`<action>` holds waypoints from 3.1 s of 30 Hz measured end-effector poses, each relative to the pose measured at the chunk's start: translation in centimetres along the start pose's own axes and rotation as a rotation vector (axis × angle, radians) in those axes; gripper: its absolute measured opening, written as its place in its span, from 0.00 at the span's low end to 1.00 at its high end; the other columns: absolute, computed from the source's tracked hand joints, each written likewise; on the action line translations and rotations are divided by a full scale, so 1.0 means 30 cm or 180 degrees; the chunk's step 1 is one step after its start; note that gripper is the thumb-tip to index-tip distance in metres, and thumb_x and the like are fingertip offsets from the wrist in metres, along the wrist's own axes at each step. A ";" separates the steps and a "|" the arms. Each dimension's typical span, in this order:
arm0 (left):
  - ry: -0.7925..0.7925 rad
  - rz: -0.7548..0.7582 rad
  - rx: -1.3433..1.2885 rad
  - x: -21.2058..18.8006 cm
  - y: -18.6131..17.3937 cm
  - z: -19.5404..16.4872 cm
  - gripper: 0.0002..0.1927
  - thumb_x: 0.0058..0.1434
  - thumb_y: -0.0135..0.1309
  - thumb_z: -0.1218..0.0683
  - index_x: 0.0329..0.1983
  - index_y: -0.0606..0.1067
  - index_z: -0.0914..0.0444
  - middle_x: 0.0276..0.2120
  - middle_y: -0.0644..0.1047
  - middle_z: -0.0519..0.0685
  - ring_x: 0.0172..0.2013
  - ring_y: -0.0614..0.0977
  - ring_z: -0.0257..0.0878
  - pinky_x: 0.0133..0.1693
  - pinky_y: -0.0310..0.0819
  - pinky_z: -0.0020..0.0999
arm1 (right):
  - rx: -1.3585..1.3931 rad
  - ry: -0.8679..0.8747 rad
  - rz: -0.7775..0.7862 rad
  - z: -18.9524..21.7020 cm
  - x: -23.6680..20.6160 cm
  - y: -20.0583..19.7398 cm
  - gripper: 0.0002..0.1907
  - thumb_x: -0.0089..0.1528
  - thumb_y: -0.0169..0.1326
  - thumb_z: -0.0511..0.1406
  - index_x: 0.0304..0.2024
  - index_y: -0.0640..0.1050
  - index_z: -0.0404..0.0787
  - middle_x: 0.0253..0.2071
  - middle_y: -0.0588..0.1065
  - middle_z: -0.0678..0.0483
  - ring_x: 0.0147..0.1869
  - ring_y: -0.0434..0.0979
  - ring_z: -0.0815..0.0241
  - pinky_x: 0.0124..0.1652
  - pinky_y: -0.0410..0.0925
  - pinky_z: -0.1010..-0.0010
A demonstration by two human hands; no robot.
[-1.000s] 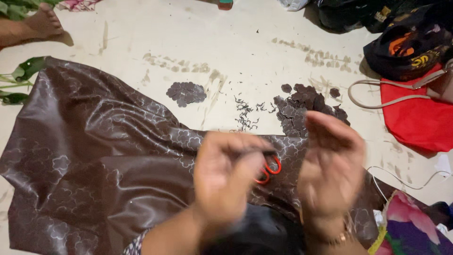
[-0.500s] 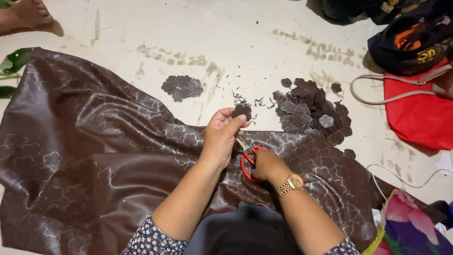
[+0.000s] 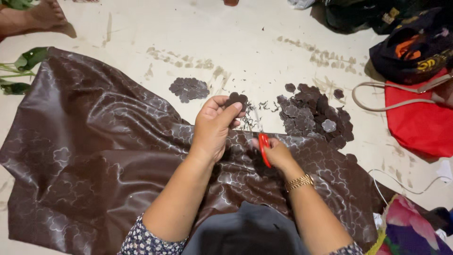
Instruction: The person uses red-handled scissors to cut small, flower-shaped pieces from a brown patterned fabric. They hold the fabric with one hand and cut with the other, placing the cut pieces on the floor.
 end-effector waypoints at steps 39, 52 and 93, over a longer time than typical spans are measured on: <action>0.0513 0.0378 0.0371 -0.051 0.188 -0.129 0.07 0.61 0.61 0.64 0.40 0.75 0.69 0.33 0.81 0.50 0.34 0.82 0.30 0.40 0.79 0.23 | 0.1381 -0.2279 0.1220 0.393 -0.428 -0.214 0.46 0.63 0.48 0.66 0.60 0.70 0.33 0.45 0.69 0.56 0.48 0.68 0.66 0.48 0.67 0.74; 0.0369 0.0335 0.0773 -0.052 0.169 -0.125 0.08 0.62 0.62 0.62 0.39 0.75 0.68 0.28 0.78 0.45 0.27 0.75 0.25 0.30 0.69 0.19 | 0.1767 -0.2039 0.1563 0.384 -0.437 -0.206 0.47 0.60 0.51 0.68 0.59 0.70 0.34 0.45 0.68 0.56 0.48 0.67 0.66 0.48 0.66 0.72; 0.0412 0.0373 0.0528 -0.023 0.135 -0.081 0.08 0.61 0.62 0.64 0.38 0.73 0.68 0.30 0.80 0.48 0.30 0.78 0.28 0.34 0.74 0.21 | 0.1078 -0.2464 0.1107 0.402 -0.420 -0.194 0.40 0.64 0.43 0.68 0.46 0.70 0.38 0.36 0.64 0.59 0.38 0.60 0.68 0.37 0.60 0.75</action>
Point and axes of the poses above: each hand's wrist, its own x-axis towards the middle knuckle, its own y-axis out of the palm, z = x × y, the point moved 4 cm from there along x, towards the middle knuckle
